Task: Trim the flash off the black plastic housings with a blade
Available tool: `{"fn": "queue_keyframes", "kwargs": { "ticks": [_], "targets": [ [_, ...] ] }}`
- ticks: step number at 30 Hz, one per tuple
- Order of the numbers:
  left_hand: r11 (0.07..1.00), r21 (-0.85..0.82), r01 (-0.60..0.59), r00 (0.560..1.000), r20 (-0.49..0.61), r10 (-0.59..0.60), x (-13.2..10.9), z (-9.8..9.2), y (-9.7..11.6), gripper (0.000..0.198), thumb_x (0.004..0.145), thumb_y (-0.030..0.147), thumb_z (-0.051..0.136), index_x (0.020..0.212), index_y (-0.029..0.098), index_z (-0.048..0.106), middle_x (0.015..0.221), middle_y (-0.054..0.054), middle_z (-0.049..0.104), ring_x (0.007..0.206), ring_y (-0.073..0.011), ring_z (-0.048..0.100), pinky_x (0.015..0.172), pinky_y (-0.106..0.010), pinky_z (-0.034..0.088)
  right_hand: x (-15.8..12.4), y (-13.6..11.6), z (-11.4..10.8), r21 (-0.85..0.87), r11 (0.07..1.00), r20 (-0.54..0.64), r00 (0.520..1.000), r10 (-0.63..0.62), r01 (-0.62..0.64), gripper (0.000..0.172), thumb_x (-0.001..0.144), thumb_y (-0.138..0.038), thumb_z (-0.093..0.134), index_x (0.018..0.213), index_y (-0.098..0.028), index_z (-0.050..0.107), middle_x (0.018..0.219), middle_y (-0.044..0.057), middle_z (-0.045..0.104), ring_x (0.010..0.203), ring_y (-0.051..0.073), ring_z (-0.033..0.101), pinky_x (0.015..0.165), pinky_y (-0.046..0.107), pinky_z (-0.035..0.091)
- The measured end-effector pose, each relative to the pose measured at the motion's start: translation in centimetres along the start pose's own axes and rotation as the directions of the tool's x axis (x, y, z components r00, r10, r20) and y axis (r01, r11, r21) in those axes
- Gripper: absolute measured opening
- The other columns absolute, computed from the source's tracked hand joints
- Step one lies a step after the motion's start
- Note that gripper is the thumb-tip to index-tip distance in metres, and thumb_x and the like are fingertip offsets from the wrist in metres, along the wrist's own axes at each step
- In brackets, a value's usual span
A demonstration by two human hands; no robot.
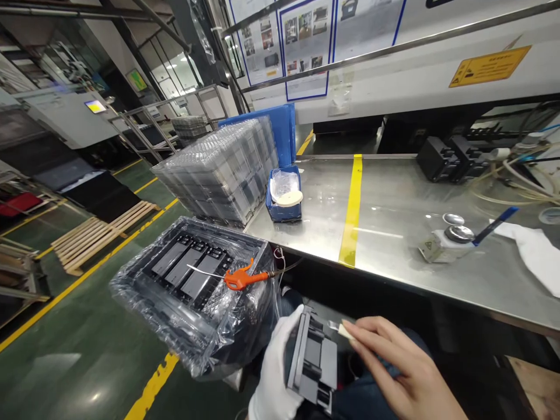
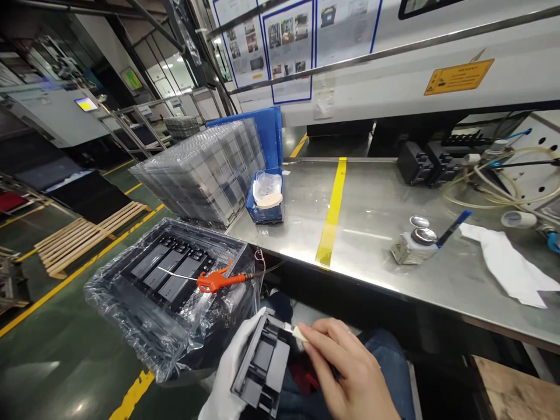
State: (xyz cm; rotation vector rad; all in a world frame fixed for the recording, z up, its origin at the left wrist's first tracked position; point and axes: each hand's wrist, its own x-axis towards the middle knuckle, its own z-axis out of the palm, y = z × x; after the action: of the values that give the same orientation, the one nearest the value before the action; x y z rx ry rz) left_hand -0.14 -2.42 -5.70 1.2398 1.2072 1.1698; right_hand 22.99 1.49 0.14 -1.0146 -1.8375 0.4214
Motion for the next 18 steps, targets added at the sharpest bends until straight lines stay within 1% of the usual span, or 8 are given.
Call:
{"fn": "queue_keyframes", "kwargs": {
  "ticks": [2,5,8,10,11,13,16,18],
  "targets": [
    [0.971,0.231,-0.062,0.998,-0.006,0.065,-0.1,-0.4,0.0,0.062,0.087,0.039,0.071,0.145,0.026,0.054,0.148,-0.011,0.055,0.137,-0.0332,0.05,0.12,-0.044,0.038,-0.1,-0.1,0.0,-0.034,0.999,0.008,1.0,0.016,-0.016,0.021,0.101,-0.026,0.054,0.11,-0.025,0.073,0.088,0.002,0.071,0.076,0.011,0.072,0.069,0.014,0.058],
    [0.859,0.491,-0.146,0.976,-0.072,0.207,-0.9,0.0,0.2,0.058,0.091,0.038,0.062,0.148,0.029,0.052,0.142,-0.01,0.059,0.129,-0.0328,0.058,0.114,-0.045,0.046,-0.4,0.0,-0.1,-0.038,0.999,0.012,1.0,0.011,-0.011,0.02,0.101,-0.026,0.054,0.108,-0.025,0.073,0.089,0.003,0.072,0.079,0.011,0.073,0.071,0.015,0.058],
    [0.812,0.583,-0.03,0.974,-0.167,0.155,-2.3,0.9,1.2,0.06,0.09,0.038,0.063,0.148,0.033,0.051,0.149,-0.006,0.054,0.135,-0.0352,0.053,0.112,-0.046,0.048,-0.7,0.4,-0.4,-0.033,0.997,-0.008,0.998,0.069,-0.069,0.021,0.1,-0.033,0.056,0.106,-0.026,0.075,0.089,0.003,0.074,0.078,0.012,0.073,0.071,0.015,0.058],
    [0.808,0.588,0.024,0.98,-0.175,0.098,-2.9,1.2,2.4,0.063,0.087,0.041,0.067,0.147,0.035,0.052,0.153,-0.003,0.049,0.139,-0.037,0.047,0.115,-0.048,0.046,-0.7,0.8,-0.6,0.043,0.976,0.038,0.977,0.211,-0.213,0.025,0.099,-0.042,0.057,0.099,-0.025,0.076,0.085,0.003,0.074,0.076,0.014,0.073,0.07,0.017,0.058],
    [0.814,0.58,0.018,0.984,-0.156,0.09,-3.1,1.3,3.0,0.063,0.085,0.043,0.07,0.146,0.036,0.054,0.153,-0.002,0.05,0.139,-0.0372,0.047,0.116,-0.048,0.045,-0.7,0.9,-0.5,0.109,0.944,0.102,0.948,0.301,-0.312,0.032,0.099,-0.047,0.055,0.091,-0.024,0.076,0.08,0.003,0.073,0.073,0.015,0.072,0.067,0.018,0.058],
    [0.833,0.554,-0.008,0.991,-0.109,0.082,-3.2,1.3,3.9,0.06,0.084,0.047,0.07,0.142,0.037,0.058,0.15,-0.001,0.054,0.137,-0.0349,0.051,0.117,-0.045,0.044,-0.6,0.9,-0.3,0.236,0.82,0.307,0.84,0.446,-0.522,0.051,0.098,-0.06,0.05,0.073,-0.021,0.07,0.066,0.002,0.066,0.062,0.014,0.064,0.061,0.021,0.054],
    [0.871,0.49,-0.035,0.998,-0.029,0.056,-2.8,0.9,4.4,0.051,0.089,0.051,0.062,0.138,0.038,0.061,0.146,0.001,0.058,0.132,-0.0298,0.057,0.112,-0.037,0.048,-0.5,0.6,0.3,0.298,0.659,0.54,0.691,0.48,-0.691,0.07,0.091,-0.078,0.042,0.058,-0.018,0.059,0.055,0.0,0.054,0.052,0.01,0.045,0.052,0.022,0.043],
    [0.897,0.441,-0.027,1.0,0.008,0.027,-2.5,0.7,4.2,0.051,0.09,0.053,0.06,0.138,0.037,0.062,0.146,0.0,0.058,0.129,-0.0281,0.059,0.109,-0.033,0.051,-0.4,0.4,0.7,0.3,0.635,0.589,0.662,0.464,-0.712,0.074,0.088,-0.082,0.041,0.059,-0.017,0.059,0.054,-0.002,0.049,0.052,0.009,0.038,0.051,0.022,0.038]
  ]
}}
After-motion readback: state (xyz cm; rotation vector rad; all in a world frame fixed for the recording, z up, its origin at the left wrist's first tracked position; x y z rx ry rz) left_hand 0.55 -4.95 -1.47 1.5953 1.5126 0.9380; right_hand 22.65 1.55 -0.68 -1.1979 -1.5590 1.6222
